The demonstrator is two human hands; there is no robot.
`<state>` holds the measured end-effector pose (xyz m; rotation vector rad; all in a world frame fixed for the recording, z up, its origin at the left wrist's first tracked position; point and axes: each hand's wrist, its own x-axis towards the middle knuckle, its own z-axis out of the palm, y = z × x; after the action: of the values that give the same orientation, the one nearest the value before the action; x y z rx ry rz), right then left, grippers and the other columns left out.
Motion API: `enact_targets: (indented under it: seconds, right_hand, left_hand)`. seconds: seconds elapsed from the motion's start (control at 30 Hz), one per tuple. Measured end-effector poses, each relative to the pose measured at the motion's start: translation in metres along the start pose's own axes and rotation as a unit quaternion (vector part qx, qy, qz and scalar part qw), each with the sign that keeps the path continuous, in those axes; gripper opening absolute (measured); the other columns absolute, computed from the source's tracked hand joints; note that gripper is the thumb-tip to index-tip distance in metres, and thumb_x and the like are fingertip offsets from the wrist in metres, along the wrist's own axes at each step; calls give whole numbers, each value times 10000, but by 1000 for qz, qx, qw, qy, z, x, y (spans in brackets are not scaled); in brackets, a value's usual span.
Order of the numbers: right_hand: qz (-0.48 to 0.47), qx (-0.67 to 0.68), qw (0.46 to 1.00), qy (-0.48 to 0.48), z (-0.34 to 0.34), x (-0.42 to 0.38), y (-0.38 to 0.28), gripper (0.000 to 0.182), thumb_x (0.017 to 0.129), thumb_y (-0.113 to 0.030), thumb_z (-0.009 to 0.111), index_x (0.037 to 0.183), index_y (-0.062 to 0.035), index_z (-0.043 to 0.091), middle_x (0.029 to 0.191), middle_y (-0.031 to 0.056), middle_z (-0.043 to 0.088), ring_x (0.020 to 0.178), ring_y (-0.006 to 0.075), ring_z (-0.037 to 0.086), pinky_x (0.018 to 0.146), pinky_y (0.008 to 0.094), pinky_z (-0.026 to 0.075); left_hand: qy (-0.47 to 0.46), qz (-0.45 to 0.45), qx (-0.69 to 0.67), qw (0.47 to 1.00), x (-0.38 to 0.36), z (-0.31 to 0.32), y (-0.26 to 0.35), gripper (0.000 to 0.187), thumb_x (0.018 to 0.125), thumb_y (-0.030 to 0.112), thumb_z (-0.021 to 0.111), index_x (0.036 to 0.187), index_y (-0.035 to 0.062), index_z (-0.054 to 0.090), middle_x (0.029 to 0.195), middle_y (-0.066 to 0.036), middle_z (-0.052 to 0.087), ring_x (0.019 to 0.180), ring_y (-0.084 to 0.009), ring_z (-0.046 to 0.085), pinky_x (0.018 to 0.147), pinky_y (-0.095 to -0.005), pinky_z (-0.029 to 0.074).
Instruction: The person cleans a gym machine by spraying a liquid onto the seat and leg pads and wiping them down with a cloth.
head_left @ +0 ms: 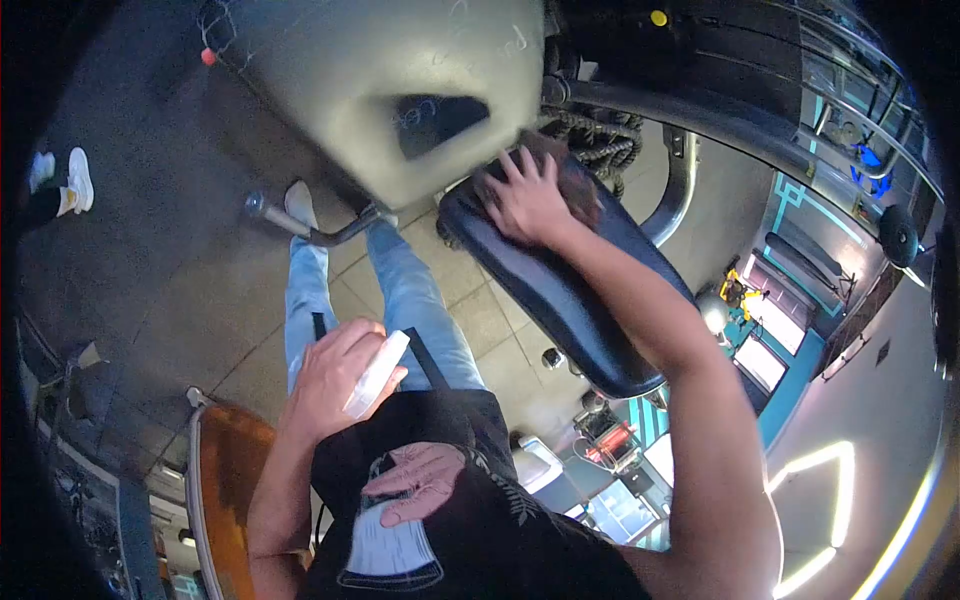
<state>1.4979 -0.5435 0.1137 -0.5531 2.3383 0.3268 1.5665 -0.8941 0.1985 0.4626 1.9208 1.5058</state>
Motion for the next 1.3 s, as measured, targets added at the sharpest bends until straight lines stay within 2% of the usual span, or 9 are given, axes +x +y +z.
enact_targets:
  seconds: [0.1, 0.23, 0.43, 0.5, 0.57, 0.67, 0.83, 1.1, 1.3]
  right_hand:
    - [32, 37, 998, -51, 3, 22, -13, 563, 937, -415, 491, 1431, -142, 500, 1524, 185, 384, 1400, 481, 320, 1096, 689, 253]
    - [29, 86, 995, -44, -58, -102, -24, 590, 899, -355, 549, 1450, -158, 471, 1561, 161, 332, 1434, 447, 266, 1129, 615, 258]
    - [77, 87, 974, -194, -139, -231, -21, 644, 769, -365, 626, 1391, -224, 545, 1574, 173, 301, 1400, 450, 302, 1085, 604, 294]
    - [62, 87, 975, -197, -129, -198, -11, 627, 780, -380, 603, 1387, -226, 550, 1569, 180, 309, 1393, 458, 311, 1075, 625, 290]
    - [6, 65, 995, -78, -90, -147, 2, 594, 828, -402, 551, 1393, -219, 546, 1536, 204, 360, 1386, 468, 328, 1086, 683, 243]
    - [0, 50, 998, -29, -12, -28, 12, 550, 908, -477, 484, 1384, -217, 569, 1538, 210, 363, 1408, 476, 308, 1088, 711, 217]
    - [50, 47, 988, -138, 26, 83, 8, 609, 937, -530, 421, 1469, -241, 480, 1582, 161, 313, 1462, 480, 205, 1103, 741, 175]
    - [-27, 113, 991, -72, -59, -99, 21, 805, 877, -743, 427, 1464, -194, 480, 1591, 201, 268, 1468, 512, 124, 1119, 722, 157]
    - [-3, 143, 984, -107, -87, -177, 29, 641, 970, -588, 370, 1439, -177, 519, 1598, 199, 251, 1474, 501, 120, 1131, 720, 97]
  left_hand:
    - [3, 9, 16, 1000, -1, -13, -2, 291, 760, 160, 796, 912, -15, 619, 962, -148, 616, 866, -334, 641, 727, -407, 518]
    - [3, 37, 16, 999, 2, -20, -8, 295, 755, 155, 801, 912, -17, 620, 965, -149, 616, 872, -332, 643, 732, -408, 519]
    - [-27, 45, -9, 999, 10, -17, -9, 288, 744, 147, 790, 920, -11, 625, 977, -147, 618, 872, -333, 641, 742, -412, 519]
    - [-28, 42, -3, 999, 11, -17, -7, 295, 744, 155, 801, 916, -9, 625, 978, -142, 621, 878, -325, 647, 740, -407, 524]
    - [-18, 31, 7, 999, 7, -16, -3, 297, 738, 153, 803, 917, -5, 627, 981, -136, 624, 881, -318, 649, 738, -403, 527]
    - [-6, 11, 17, 1000, 2, -13, -3, 336, 711, 180, 825, 918, 1, 630, 987, -120, 628, 883, -304, 654, 713, -402, 526]
    - [36, -27, 36, 998, 0, -8, -1, 350, 689, 198, 833, 904, 7, 634, 968, -117, 629, 857, -303, 650, 702, -404, 526]
    - [17, -6, 13, 1000, 28, 9, 20, 320, 711, 165, 779, 928, -18, 632, 998, -170, 616, 888, -365, 634, 767, -430, 517]
    - [3, 52, 17, 998, 52, 32, 32, 334, 723, 192, 798, 919, -17, 627, 985, -154, 620, 878, -351, 640, 748, -429, 519]
